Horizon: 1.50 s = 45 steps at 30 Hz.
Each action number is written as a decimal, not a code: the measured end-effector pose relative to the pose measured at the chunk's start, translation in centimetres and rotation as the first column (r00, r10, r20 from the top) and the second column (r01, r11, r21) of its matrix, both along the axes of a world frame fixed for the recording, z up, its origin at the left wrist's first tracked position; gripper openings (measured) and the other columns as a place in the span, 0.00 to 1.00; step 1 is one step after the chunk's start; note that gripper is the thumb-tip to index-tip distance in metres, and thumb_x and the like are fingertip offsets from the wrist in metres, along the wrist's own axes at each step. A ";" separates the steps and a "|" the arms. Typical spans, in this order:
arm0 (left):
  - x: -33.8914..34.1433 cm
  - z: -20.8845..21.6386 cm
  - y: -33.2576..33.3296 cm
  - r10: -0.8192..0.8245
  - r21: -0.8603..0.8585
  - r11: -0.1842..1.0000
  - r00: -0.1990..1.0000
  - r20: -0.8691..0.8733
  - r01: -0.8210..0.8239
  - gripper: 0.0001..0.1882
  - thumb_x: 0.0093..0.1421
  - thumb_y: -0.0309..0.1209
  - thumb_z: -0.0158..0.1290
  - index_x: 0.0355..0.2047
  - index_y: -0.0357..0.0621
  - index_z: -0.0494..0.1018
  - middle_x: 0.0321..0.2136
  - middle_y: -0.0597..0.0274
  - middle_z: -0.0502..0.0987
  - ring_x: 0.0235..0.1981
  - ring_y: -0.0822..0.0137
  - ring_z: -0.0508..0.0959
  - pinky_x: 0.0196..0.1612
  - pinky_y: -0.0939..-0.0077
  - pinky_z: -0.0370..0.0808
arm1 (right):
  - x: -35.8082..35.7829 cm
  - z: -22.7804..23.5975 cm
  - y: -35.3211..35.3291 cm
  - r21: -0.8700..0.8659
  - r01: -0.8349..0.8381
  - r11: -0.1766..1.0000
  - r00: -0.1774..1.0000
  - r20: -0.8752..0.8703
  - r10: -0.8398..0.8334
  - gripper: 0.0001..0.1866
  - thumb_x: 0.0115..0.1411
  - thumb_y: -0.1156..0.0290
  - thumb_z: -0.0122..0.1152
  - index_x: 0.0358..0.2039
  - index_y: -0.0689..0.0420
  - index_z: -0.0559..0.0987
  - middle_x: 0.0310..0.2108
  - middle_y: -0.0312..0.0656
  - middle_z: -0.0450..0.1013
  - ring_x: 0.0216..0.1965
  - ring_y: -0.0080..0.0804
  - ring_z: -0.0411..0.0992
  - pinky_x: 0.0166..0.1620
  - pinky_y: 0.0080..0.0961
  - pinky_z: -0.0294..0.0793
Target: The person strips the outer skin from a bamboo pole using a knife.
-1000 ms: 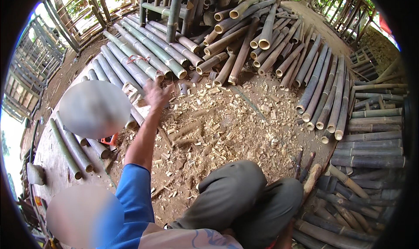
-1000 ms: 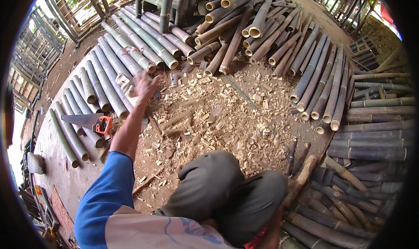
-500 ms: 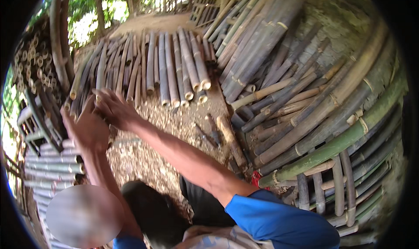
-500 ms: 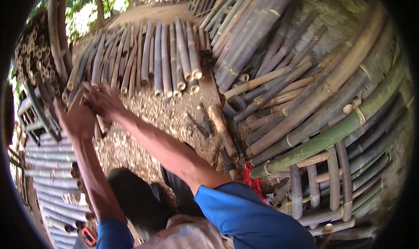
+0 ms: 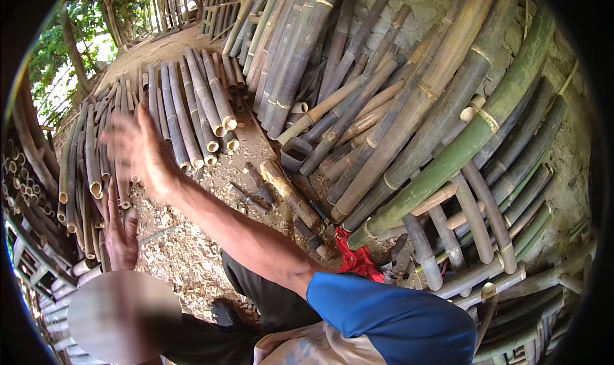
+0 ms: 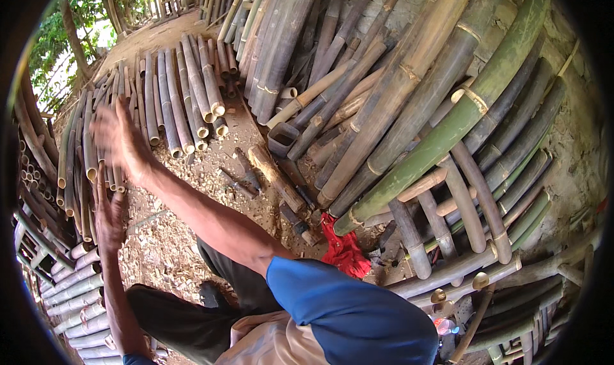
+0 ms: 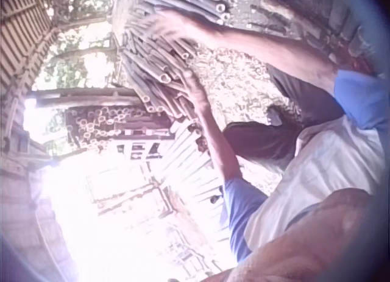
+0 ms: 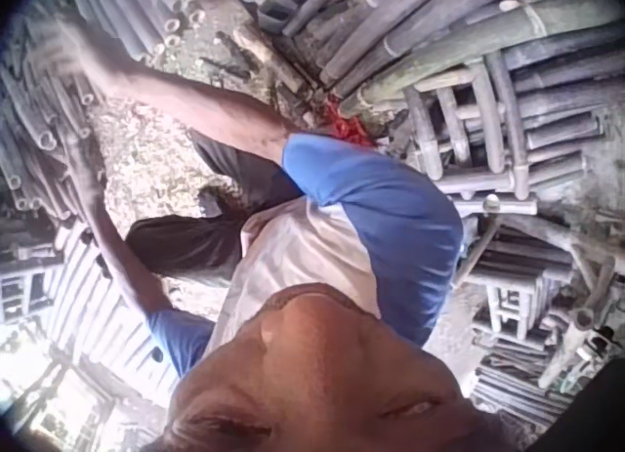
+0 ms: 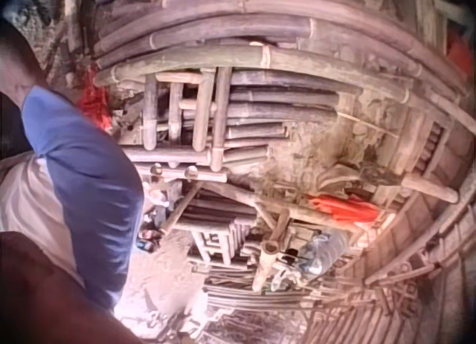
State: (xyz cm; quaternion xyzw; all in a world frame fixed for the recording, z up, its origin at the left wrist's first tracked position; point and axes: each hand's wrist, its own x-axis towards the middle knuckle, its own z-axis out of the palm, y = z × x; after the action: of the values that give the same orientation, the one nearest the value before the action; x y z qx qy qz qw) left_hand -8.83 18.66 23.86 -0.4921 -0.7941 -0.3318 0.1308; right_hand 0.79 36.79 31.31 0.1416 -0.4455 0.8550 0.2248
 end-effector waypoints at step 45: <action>3.1 4.0 -10.7 -0.018 -0.443 0.891 0.982 0.186 0.100 0.37 0.57 0.37 0.71 0.65 0.39 0.73 0.61 0.44 0.78 0.61 0.50 0.79 0.64 0.58 0.75 | 15.5 -30.8 14.2 0.748 0.120 0.653 0.278 0.606 -0.745 0.10 0.72 0.63 0.60 0.43 0.57 0.80 0.26 0.39 0.74 0.30 0.32 0.74 0.34 0.33 0.73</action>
State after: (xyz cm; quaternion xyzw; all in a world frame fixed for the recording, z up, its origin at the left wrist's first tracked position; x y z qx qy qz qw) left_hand -5.71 7.95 27.87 -0.5016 -0.8423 -0.1851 -0.0678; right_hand 16.32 50.97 0.49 -0.4069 -0.7443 0.5109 0.1397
